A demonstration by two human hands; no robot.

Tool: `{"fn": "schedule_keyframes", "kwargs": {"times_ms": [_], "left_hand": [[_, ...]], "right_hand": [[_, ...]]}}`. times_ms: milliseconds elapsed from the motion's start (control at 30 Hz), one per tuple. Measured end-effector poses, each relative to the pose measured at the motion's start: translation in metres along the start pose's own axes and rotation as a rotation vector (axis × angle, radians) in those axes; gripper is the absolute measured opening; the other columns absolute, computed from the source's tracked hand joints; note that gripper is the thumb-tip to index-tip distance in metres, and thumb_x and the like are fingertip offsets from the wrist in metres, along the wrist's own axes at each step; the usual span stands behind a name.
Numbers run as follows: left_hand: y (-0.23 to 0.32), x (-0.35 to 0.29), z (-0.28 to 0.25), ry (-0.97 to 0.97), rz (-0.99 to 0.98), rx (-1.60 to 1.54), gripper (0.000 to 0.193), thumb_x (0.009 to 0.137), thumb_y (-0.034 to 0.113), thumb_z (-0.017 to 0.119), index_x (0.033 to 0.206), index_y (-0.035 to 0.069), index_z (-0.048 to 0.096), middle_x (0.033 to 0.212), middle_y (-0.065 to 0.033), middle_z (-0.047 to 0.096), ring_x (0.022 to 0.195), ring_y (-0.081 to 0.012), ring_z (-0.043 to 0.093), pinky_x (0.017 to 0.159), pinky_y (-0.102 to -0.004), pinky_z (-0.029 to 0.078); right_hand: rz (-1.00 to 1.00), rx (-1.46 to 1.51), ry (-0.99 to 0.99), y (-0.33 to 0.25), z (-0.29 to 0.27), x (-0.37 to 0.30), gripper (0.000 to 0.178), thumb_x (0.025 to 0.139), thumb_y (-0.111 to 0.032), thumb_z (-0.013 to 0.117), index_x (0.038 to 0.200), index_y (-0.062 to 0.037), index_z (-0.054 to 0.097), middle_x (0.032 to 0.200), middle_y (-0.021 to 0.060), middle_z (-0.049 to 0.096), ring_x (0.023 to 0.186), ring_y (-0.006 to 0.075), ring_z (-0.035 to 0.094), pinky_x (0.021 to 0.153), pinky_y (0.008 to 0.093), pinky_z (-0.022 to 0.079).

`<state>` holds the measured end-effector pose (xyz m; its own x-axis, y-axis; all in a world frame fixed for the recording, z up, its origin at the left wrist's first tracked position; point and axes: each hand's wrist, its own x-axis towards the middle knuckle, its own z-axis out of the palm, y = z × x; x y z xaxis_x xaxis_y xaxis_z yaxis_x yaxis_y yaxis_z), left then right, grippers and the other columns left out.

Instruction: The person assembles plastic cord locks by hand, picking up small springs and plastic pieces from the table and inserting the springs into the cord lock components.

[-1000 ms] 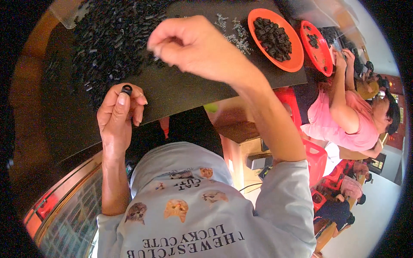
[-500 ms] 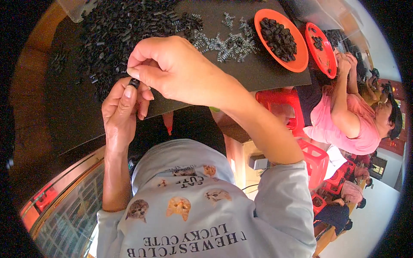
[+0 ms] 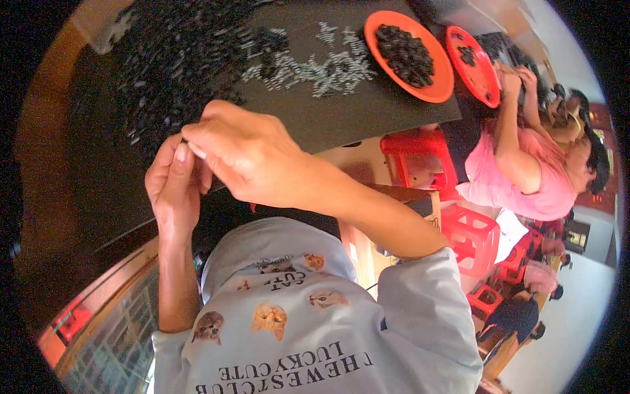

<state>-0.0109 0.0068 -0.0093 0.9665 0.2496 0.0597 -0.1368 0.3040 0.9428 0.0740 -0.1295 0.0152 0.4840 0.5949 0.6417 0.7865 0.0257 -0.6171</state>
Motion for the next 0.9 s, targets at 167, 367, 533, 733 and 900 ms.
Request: {"fn": "schedule_keyframes", "kwargs": {"times_ms": [167,367,533,733,900], "left_hand": [[0.001,-0.002,0.002,-0.002,-0.009,0.049,0.032,0.099,0.029,0.052,0.103,-0.001,0.063,0.072,0.002,0.053,0.061,-0.0046,0.043,0.053,-0.0198,0.033],[0.007,0.001,0.004,-0.036,-0.034,0.054,0.019,0.095,0.014,0.049,0.092,0.0,0.061,0.079,-0.0007,0.054,0.062,-0.0058,0.045,0.054,-0.0208,0.035],[0.01,0.002,0.003,-0.062,-0.053,0.043,0.016,0.087,0.004,0.044,0.086,-0.003,0.059,0.084,-0.0049,0.056,0.061,-0.0074,0.048,0.054,-0.0227,0.037],[0.01,0.002,0.004,-0.05,-0.062,0.078,0.016,0.09,0.006,0.046,0.088,-0.003,0.059,0.084,-0.0044,0.055,0.06,-0.0062,0.046,0.053,-0.022,0.036],[0.005,0.003,0.0,-0.098,-0.003,0.132,0.02,0.096,0.013,0.049,0.09,-0.003,0.059,0.082,-0.0037,0.054,0.061,-0.0051,0.044,0.054,-0.0212,0.036]], "right_hand": [[-0.019,0.025,-0.033,0.001,-0.004,0.006,0.011,0.085,0.005,0.06,0.096,0.0015,0.061,0.081,0.0117,0.057,0.064,0.0244,0.058,0.054,0.0327,0.046],[0.006,0.077,-0.121,0.011,-0.025,0.011,0.01,0.084,0.001,0.064,0.094,0.0006,0.061,0.08,0.01,0.056,0.069,0.0229,0.057,0.06,0.0334,0.046],[0.228,-0.33,-0.334,0.051,-0.093,0.024,0.007,0.085,-0.001,0.059,0.093,-0.002,0.06,0.08,0.0078,0.056,0.07,0.023,0.057,0.064,0.0318,0.046],[0.17,-0.614,-0.501,0.078,-0.095,0.034,0.009,0.081,0.001,0.059,0.089,-0.0028,0.058,0.083,0.0107,0.056,0.074,0.031,0.058,0.064,0.0379,0.047],[0.084,-0.492,-0.503,0.067,-0.077,0.044,0.006,0.081,-0.009,0.055,0.086,-0.0063,0.058,0.086,0.0127,0.057,0.083,0.0362,0.061,0.069,0.0466,0.051]]}}
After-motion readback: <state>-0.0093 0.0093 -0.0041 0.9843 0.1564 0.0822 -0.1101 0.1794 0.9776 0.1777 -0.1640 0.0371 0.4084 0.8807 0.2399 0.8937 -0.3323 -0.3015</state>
